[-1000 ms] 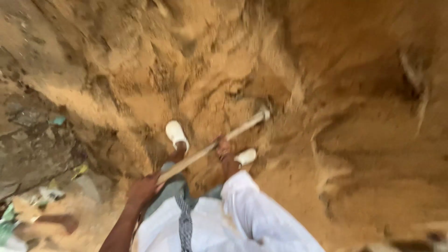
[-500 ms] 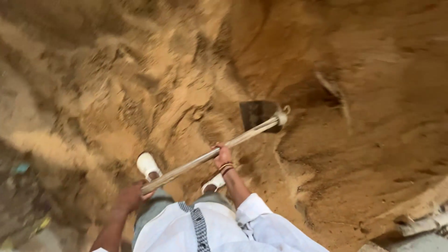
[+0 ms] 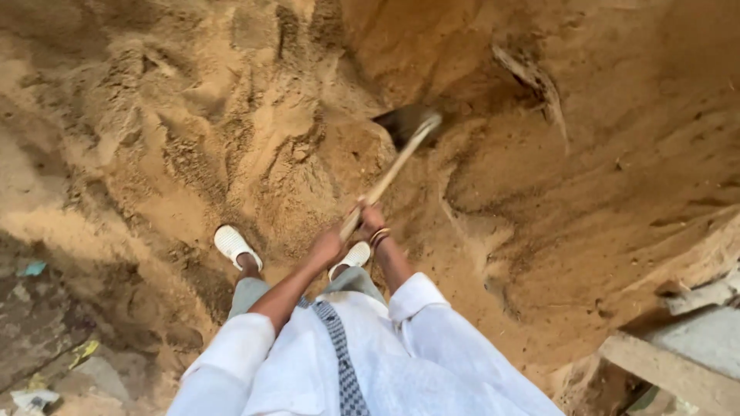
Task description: The person stands in a sand pit and repeatedly strikes and scrapes the sand wall with a long-handled hoe, loosening sand that falls to the ground. They occasionally reposition their feet and move the hoe to different spots on the wall while a metal basin sits nearby.
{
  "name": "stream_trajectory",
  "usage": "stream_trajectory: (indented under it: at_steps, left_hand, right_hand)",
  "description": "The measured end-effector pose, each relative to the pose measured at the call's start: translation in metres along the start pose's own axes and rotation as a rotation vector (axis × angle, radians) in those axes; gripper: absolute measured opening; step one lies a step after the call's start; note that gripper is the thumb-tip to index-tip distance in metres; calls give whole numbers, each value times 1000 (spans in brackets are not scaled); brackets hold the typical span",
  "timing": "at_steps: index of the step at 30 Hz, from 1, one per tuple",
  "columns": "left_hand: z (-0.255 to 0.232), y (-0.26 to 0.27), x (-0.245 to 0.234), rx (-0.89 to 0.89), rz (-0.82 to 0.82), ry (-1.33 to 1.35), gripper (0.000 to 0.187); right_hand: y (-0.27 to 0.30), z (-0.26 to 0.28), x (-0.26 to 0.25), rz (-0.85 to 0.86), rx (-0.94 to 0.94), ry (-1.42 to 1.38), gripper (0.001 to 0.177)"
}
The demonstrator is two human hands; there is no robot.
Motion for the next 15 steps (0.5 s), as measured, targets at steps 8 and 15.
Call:
stream_trajectory:
  at_steps: [8,15]
  left_hand:
    - [105,100,17,-226,79,-94,45]
    - [139,126,-34,-295,165,-56,42]
  right_hand:
    - [53,-101,81,58,400,-65,20]
    - [16,-165,88,231,484,-92,18]
Point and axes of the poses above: each hand's wrist, its own y-axis away from the middle knuckle, its own x-axis out of the palm, z = x × y, the point moved 5 cm from there along -y, towards the middle knuckle
